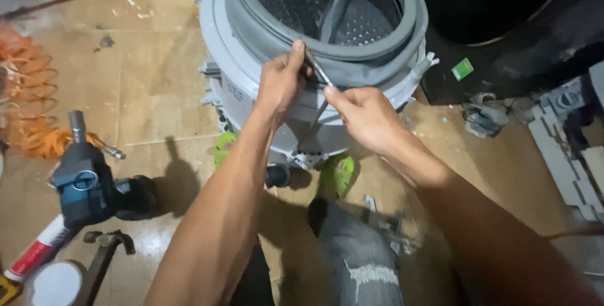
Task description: The person uses a metal rod to pry and adjust the rubber door seal on the front of a disassembled washing machine drum. They work around the circumference of the seal, using the tool to manipulate the gasket into place.
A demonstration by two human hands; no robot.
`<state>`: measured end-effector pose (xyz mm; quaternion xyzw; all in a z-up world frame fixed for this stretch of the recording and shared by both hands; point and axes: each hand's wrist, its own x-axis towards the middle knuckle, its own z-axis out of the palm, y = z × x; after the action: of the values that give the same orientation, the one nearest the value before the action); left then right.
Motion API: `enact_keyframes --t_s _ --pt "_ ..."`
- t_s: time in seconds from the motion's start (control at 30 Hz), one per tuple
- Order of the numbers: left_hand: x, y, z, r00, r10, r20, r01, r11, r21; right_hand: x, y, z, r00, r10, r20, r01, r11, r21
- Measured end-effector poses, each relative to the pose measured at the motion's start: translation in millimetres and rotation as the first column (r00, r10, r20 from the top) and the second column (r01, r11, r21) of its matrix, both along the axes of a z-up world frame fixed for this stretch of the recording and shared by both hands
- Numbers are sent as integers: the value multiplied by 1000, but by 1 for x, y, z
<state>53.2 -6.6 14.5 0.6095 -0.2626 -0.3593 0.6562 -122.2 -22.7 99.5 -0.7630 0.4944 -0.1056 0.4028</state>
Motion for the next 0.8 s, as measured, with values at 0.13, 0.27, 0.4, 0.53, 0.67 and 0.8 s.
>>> enact_keyframes --t_s 0.13,0.27,0.4,0.53,0.67,0.8 --pt "2 10 3 983 -143 -112 129 983 -127 18 -4 31 939 235 -250 -278 949 -152" --pt "-5 29 -12 997 -57 59 65 989 -135 28 1 32 831 244 -500 -437 843 -314" --pt "6 53 -14 968 -16 251 63 982 -179 7 14 67 825 252 -506 -480 786 -390" --pt "10 54 -6 834 28 551 24 996 -86 -34 13 80 858 169 -485 -415 784 -462" --pt "10 60 -3 798 118 592 -71 992 -102 -62 7 56 872 91 -481 -355 794 -494" --pt "14 63 -6 815 166 555 -105 985 -140 -72 0 33 879 91 -469 -362 768 -529"
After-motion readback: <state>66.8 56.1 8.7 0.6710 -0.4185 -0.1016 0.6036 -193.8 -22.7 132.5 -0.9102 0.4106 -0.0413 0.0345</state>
